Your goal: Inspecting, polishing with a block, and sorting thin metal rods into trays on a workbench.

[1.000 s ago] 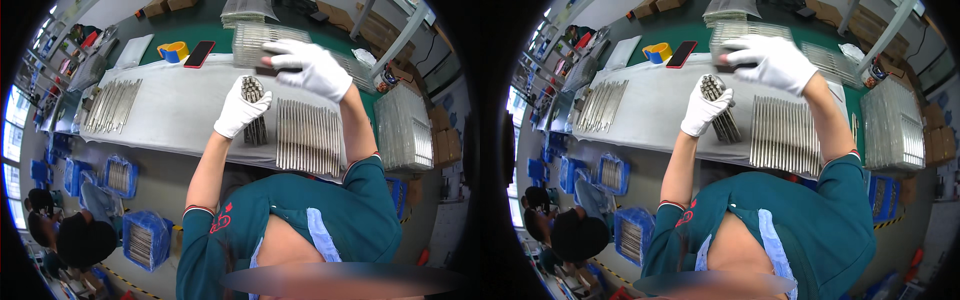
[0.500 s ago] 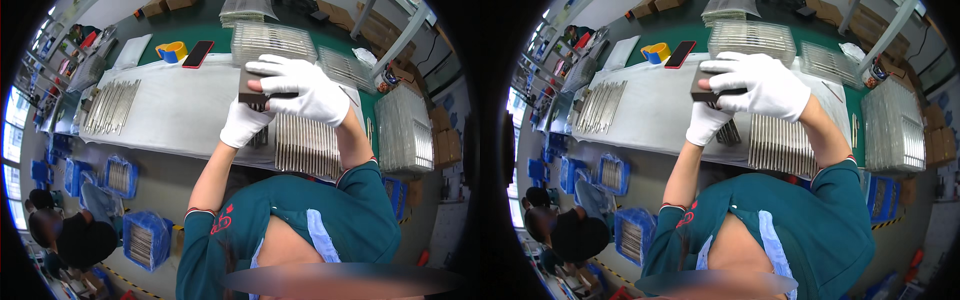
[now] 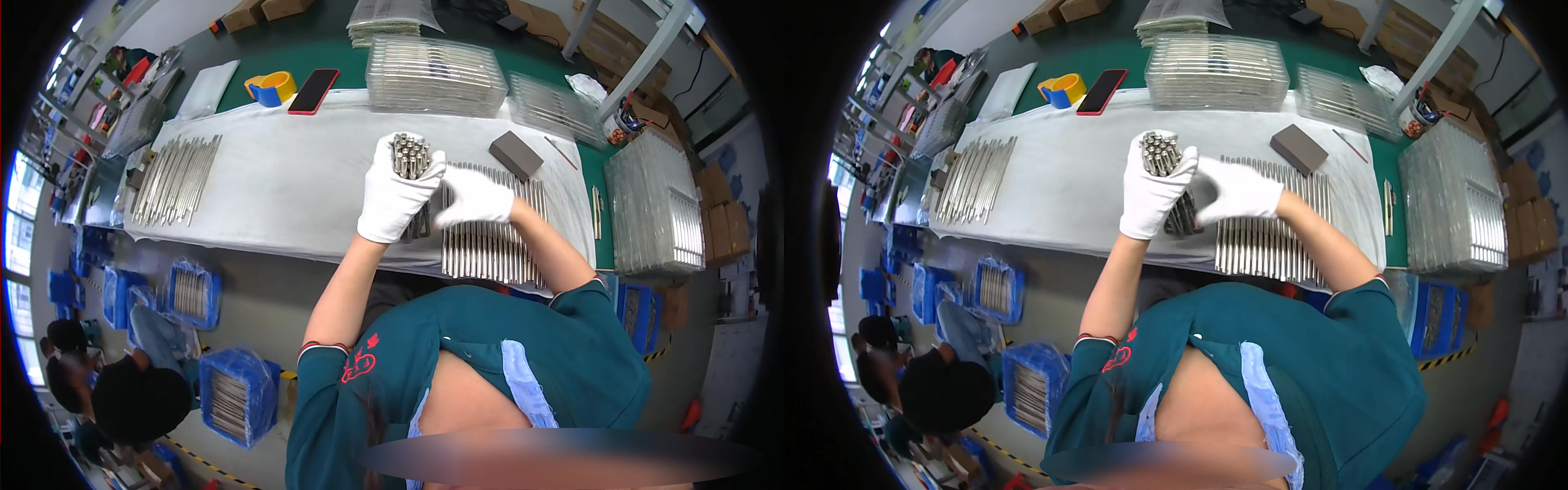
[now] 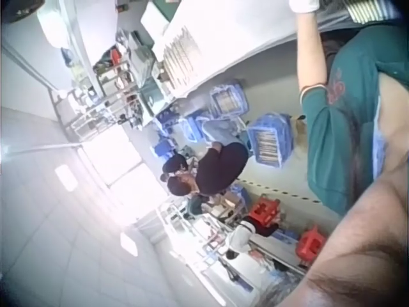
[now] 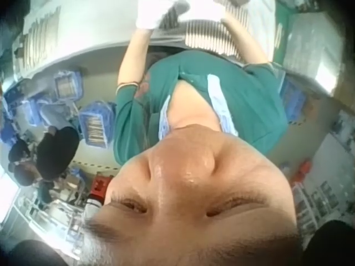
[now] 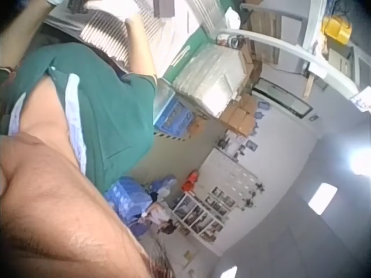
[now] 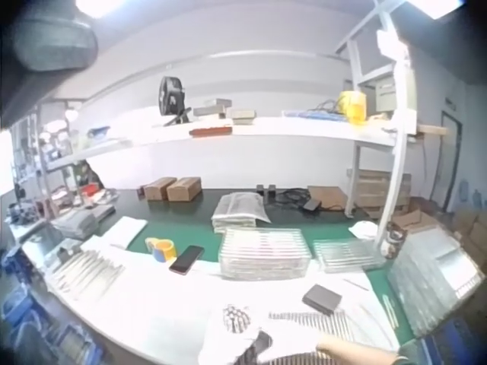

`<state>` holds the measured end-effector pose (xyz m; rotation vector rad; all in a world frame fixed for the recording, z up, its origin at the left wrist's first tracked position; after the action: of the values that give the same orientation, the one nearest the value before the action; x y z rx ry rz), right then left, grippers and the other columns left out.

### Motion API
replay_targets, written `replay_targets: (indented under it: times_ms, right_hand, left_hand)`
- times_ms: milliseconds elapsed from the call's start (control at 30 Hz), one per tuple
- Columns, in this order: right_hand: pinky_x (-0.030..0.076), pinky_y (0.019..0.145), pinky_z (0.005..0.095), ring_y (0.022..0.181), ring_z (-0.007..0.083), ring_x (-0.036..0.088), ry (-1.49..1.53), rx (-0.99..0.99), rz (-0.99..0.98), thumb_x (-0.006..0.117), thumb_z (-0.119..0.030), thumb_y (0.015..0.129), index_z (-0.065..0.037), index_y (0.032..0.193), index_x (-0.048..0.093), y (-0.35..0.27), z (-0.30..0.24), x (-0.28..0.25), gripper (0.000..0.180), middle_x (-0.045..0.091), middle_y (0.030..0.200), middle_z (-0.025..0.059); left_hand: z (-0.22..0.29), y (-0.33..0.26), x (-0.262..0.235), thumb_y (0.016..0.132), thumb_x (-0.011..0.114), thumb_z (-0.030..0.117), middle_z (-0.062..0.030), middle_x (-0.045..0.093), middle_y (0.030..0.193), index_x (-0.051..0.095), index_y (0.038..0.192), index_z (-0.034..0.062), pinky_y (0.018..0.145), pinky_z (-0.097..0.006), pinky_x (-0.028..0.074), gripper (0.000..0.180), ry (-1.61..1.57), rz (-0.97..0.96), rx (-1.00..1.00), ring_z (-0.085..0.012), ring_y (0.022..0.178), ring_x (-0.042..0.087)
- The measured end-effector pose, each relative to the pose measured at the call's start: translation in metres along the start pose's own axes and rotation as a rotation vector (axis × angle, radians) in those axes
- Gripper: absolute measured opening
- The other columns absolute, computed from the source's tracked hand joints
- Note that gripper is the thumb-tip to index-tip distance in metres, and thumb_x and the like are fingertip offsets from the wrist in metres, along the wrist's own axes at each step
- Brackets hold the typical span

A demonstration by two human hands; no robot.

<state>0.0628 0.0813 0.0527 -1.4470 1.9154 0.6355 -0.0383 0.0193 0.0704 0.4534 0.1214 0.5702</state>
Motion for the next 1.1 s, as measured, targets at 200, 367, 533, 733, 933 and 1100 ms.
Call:
replay_targets:
  times_ms: [200, 367, 533, 733, 933, 1100]
  right_hand:
    - [0.046, 0.086, 0.0318, 0.095, 0.0216, 0.059, 0.440, -0.041, 0.031, 0.076, -0.023, 0.066, -0.001, 0.116, 0.053, 0.025, 0.022, 0.062, 0.060, 0.062, 0.107, 0.0139]
    - [0.046, 0.083, 0.0290, 0.091, 0.0150, 0.056, 0.607, -0.126, 0.081, 0.073, -0.012, 0.067, -0.001, 0.109, 0.058, 0.020, 0.002, 0.051, 0.046, 0.062, 0.100, 0.0082]
    - [0.046, 0.082, 0.0283, 0.090, 0.0129, 0.055, 0.751, 0.018, 0.018, 0.073, -0.009, 0.067, -0.003, 0.107, 0.059, 0.015, 0.007, 0.052, 0.043, 0.062, 0.099, 0.0055]
    - [0.046, 0.081, 0.0280, 0.091, 0.0121, 0.054, 0.664, -0.030, 0.001, 0.074, -0.008, 0.066, -0.005, 0.107, 0.058, 0.017, 0.009, 0.053, 0.044, 0.061, 0.099, 0.0040]
    - [0.047, 0.081, 0.0291, 0.090, 0.0128, 0.055, 0.630, -0.015, -0.013, 0.075, -0.008, 0.065, -0.004, 0.106, 0.058, 0.022, 0.017, 0.055, 0.044, 0.062, 0.097, 0.0052]
    - [0.048, 0.079, 0.0279, 0.085, 0.0127, 0.060, 0.807, 0.207, -0.021, 0.068, -0.029, 0.079, 0.000, 0.101, 0.061, 0.049, 0.035, 0.064, 0.037, 0.065, 0.090, 0.0083]
  left_hand:
    - [0.000, -0.015, -0.001, 0.070, 0.078, 0.010, -0.0035, 0.063, 0.087, 0.049, 0.107, 0.0033, 0.071, -0.025, 0.050, 0.048, 0.012, 0.028, -0.014, -0.0109, 0.078, 0.061]
    - [0.008, -0.021, 0.002, 0.068, 0.079, 0.014, -0.0051, 0.066, 0.089, 0.050, 0.101, 0.0040, 0.069, -0.026, 0.051, 0.045, 0.304, -0.032, 0.149, -0.0129, 0.078, 0.063]
    - [0.004, -0.020, 0.005, 0.068, 0.079, 0.016, -0.0056, 0.066, 0.088, 0.052, 0.099, 0.0050, 0.070, -0.026, 0.050, 0.043, 0.191, -0.054, 0.027, -0.0145, 0.078, 0.064]
    - [-0.014, -0.024, 0.008, 0.069, 0.079, 0.019, -0.0043, 0.065, 0.087, 0.052, 0.100, 0.0047, 0.071, -0.027, 0.050, 0.045, 0.253, -0.172, 0.058, -0.0142, 0.077, 0.063]
    - [-0.041, -0.016, 0.005, 0.071, 0.078, 0.019, -0.0046, 0.064, 0.086, 0.049, 0.100, 0.0034, 0.069, -0.027, 0.050, 0.044, -0.092, -0.167, -0.149, -0.0129, 0.076, 0.062]
    - [-0.093, 0.020, -0.003, 0.081, 0.067, 0.017, -0.0051, 0.058, 0.069, 0.052, 0.089, 0.0059, 0.053, -0.028, 0.051, 0.020, -0.417, -0.045, -0.564, -0.0157, 0.057, 0.058]
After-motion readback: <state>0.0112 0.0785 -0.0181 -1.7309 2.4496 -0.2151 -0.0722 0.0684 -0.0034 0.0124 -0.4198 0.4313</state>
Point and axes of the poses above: each hand's wrist, its own y-axis towards the middle knuckle, its own x-axis out of the palm, z = x × y, the point moved 7 cm from there along y, towards the middle knuckle
